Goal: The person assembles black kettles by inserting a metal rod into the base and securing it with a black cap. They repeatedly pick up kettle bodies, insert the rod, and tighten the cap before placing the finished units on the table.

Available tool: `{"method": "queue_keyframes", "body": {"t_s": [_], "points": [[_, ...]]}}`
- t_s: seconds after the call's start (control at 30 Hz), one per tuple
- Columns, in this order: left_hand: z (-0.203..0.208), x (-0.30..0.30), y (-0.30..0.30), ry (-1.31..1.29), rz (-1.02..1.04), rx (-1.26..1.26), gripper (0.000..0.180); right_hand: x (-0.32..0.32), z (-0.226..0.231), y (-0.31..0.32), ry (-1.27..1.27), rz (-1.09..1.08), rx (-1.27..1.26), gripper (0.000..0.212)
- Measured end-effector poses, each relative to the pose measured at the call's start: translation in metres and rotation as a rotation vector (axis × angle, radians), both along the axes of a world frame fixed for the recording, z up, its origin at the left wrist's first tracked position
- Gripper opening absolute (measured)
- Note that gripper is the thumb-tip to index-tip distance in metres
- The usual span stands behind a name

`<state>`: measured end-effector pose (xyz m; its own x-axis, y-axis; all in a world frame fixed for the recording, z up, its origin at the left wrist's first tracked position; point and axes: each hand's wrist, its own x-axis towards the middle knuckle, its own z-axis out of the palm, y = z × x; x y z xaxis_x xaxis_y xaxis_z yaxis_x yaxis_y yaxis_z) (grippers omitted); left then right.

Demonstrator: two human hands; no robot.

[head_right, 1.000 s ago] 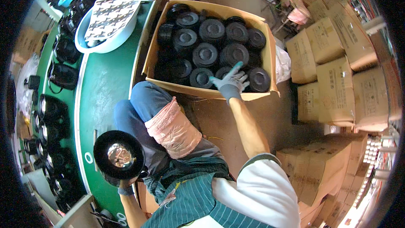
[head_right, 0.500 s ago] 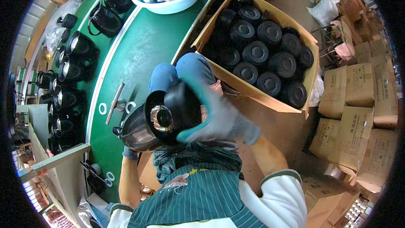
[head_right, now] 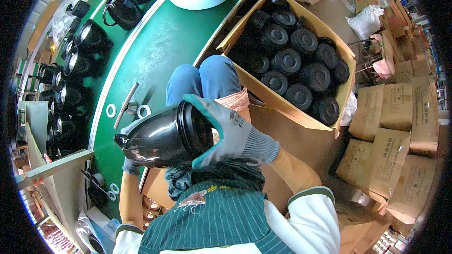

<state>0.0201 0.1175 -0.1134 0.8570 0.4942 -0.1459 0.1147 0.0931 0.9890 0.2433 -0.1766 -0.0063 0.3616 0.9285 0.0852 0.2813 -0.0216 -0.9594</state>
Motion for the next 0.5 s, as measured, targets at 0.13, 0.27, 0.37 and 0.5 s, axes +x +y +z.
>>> {"method": "queue_keyframes", "body": {"t_s": [0.13,0.27,0.37,0.5], "points": [[0.032,0.019,0.001,0.031,0.003,0.387,0.037,0.012,-0.015,0.003,0.298,0.025,-0.055,0.135],[0.091,0.051,-0.018,-0.160,-0.033,0.980,0.035,0.022,-0.043,0.005,0.430,-0.023,-0.067,0.097],[0.120,0.058,-0.015,-0.219,-0.255,1.389,0.029,0.024,-0.064,0.009,0.402,-0.033,-0.037,0.099],[0.126,0.070,-0.018,-0.273,-0.348,1.424,0.027,0.045,-0.064,-0.001,0.390,0.078,-0.124,0.103]]}}
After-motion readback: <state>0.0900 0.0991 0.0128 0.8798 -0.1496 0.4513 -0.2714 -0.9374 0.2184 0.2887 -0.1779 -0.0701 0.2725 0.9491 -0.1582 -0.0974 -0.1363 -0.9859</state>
